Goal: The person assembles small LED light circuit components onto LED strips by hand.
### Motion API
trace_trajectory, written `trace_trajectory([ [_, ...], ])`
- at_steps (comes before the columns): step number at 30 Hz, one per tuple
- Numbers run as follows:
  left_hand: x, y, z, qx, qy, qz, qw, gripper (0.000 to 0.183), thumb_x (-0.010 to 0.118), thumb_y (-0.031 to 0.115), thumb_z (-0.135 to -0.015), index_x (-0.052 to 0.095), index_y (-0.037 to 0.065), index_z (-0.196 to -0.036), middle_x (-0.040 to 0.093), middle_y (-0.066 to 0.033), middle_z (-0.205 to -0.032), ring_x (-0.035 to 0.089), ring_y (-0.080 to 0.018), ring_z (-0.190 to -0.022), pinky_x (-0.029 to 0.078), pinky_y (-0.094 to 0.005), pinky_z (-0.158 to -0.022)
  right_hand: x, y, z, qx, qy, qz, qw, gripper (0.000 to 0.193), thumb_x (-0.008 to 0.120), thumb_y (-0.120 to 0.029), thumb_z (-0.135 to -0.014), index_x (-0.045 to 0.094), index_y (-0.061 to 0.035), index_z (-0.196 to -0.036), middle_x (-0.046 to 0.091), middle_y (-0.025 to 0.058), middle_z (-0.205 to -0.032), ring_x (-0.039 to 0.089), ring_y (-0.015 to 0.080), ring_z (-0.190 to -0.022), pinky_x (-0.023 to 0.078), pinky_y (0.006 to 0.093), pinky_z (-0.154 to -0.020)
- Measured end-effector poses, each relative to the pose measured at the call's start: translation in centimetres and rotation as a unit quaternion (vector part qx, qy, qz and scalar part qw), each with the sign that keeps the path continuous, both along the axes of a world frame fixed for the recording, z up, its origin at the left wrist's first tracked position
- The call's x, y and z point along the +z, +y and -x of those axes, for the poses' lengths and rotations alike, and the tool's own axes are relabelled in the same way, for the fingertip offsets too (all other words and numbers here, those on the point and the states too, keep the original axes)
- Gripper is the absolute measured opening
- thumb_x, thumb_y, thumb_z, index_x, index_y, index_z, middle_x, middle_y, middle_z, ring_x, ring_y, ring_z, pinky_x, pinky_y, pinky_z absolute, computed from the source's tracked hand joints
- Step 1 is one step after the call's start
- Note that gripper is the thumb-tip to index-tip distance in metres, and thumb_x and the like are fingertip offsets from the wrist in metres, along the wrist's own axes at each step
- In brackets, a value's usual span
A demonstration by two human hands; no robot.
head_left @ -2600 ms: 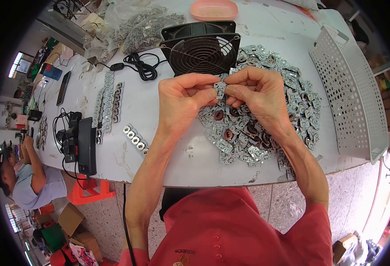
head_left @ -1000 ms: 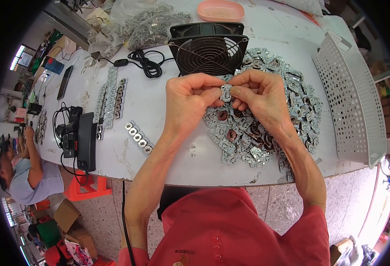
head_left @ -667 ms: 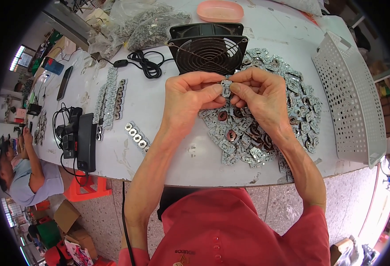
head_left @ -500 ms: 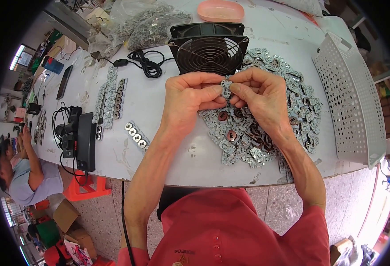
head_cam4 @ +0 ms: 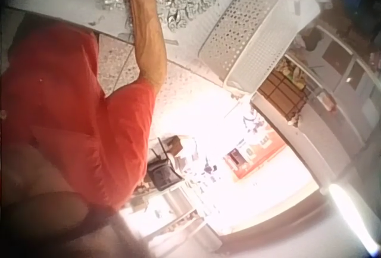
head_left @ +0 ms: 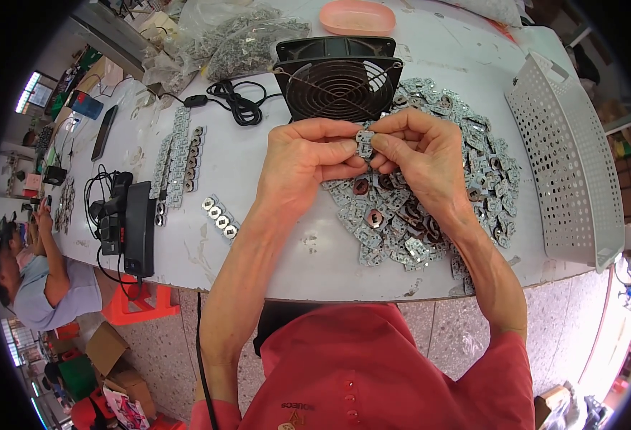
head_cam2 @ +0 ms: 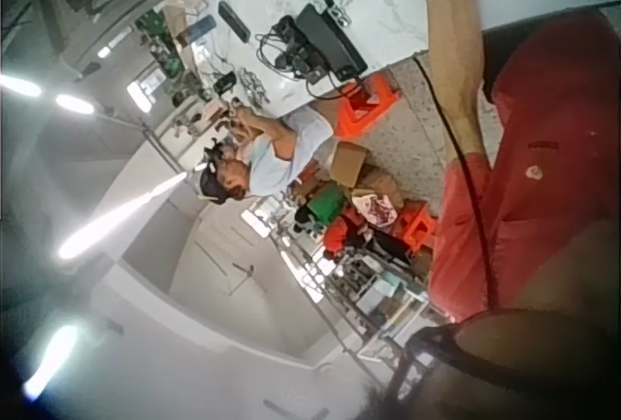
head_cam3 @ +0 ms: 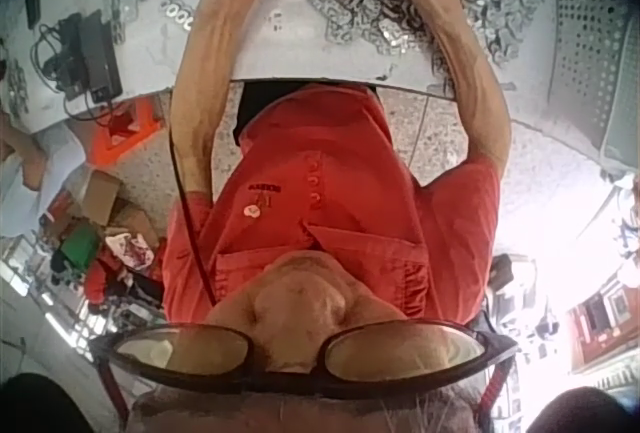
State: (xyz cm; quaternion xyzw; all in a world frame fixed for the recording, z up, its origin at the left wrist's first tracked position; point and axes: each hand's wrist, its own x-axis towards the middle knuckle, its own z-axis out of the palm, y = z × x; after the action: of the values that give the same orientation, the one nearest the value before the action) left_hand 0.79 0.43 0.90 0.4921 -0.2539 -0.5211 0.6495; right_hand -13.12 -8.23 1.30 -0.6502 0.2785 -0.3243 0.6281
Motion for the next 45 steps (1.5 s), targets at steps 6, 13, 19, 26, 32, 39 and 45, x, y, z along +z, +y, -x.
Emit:
trace_trajectory([
  [6, 0.2, -0.1, -0.1, -0.008, 0.037, -0.010, 0.999, 0.026, 0.057, -0.001, -0.078, 0.058, -0.010, -0.102, 0.062, -0.0152, -0.089, 0.062, -0.0194, -0.073, 0.057, -0.0310, -0.069, 0.2, -0.1, 0.1, -0.002, 0.002, -0.007, 1.000, 0.008, 0.057, 0.003, -0.078, 0.061, 0.0055, -0.084, 0.063, 0.0087, -0.067, 0.060, 0.0102, -0.057, 0.050, 0.0208, -0.052],
  [13, 0.0, -0.1, -0.1, -0.005, -0.032, 0.010, 0.999, 0.025, 0.060, -0.004, -0.075, 0.060, -0.009, -0.100, 0.063, -0.0144, -0.084, 0.063, -0.0181, -0.069, 0.056, -0.0280, -0.064, 0.7, -0.3, 0.2, 0.005, 0.026, -0.031, 0.999, 0.009, 0.059, 0.001, -0.076, 0.061, 0.0056, -0.083, 0.063, 0.0087, -0.067, 0.059, 0.0101, -0.055, 0.048, 0.0205, -0.051],
  [19, 0.0, -0.2, -0.1, 0.029, -0.143, -0.010, 0.989, 0.017, 0.061, -0.004, -0.073, 0.063, -0.009, -0.089, 0.064, -0.0135, -0.072, 0.063, -0.0167, -0.059, 0.055, -0.0259, -0.056, 1.0, -0.8, -0.2, 0.033, 0.089, -0.029, 0.995, 0.010, 0.061, -0.001, -0.074, 0.062, 0.0064, -0.080, 0.062, 0.0087, -0.065, 0.058, 0.0105, -0.053, 0.048, 0.0214, -0.051],
  [26, -0.1, -0.3, -0.7, 0.029, -0.111, -0.021, 0.993, 0.016, 0.060, -0.006, -0.069, 0.063, -0.010, -0.085, 0.062, -0.0144, -0.070, 0.062, -0.0185, -0.057, 0.055, -0.0279, -0.054, 1.0, -1.0, -0.6, 0.062, 0.100, -0.021, 0.993, 0.010, 0.060, -0.001, -0.075, 0.062, 0.0060, -0.081, 0.061, 0.0077, -0.064, 0.057, 0.0103, -0.054, 0.046, 0.0216, -0.050],
  [32, -0.2, -0.3, -0.7, 0.041, -0.097, -0.009, 0.994, 0.018, 0.061, -0.005, -0.069, 0.062, -0.010, -0.086, 0.062, -0.0139, -0.071, 0.062, -0.0184, -0.056, 0.055, -0.0282, -0.054, 0.7, -1.0, -0.8, 0.058, 0.079, -0.025, 0.995, 0.009, 0.060, -0.001, -0.075, 0.062, 0.0056, -0.081, 0.062, 0.0077, -0.065, 0.057, 0.0099, -0.054, 0.047, 0.0215, -0.051],
  [39, -0.1, -0.3, -0.5, 0.061, -0.142, -0.020, 0.988, 0.017, 0.060, -0.006, -0.068, 0.064, -0.008, -0.085, 0.062, -0.0107, -0.067, 0.060, -0.0141, -0.054, 0.050, -0.0235, -0.051, 0.2, -1.0, -1.0, 0.050, 0.056, -0.017, 0.997, 0.009, 0.059, -0.001, -0.076, 0.062, 0.0058, -0.082, 0.062, 0.0078, -0.065, 0.058, 0.0100, -0.055, 0.048, 0.0214, -0.051],
  [45, -0.4, -0.3, -0.5, 0.073, -0.174, -0.005, 0.982, 0.017, 0.060, -0.007, -0.069, 0.065, -0.006, -0.085, 0.062, -0.0082, -0.066, 0.057, -0.0105, -0.052, 0.047, -0.0210, -0.049, -0.1, -0.8, -1.0, 0.042, 0.040, -0.007, 0.998, 0.009, 0.059, 0.000, -0.076, 0.062, 0.0061, -0.082, 0.062, 0.0082, -0.066, 0.058, 0.0102, -0.056, 0.048, 0.0213, -0.051],
])
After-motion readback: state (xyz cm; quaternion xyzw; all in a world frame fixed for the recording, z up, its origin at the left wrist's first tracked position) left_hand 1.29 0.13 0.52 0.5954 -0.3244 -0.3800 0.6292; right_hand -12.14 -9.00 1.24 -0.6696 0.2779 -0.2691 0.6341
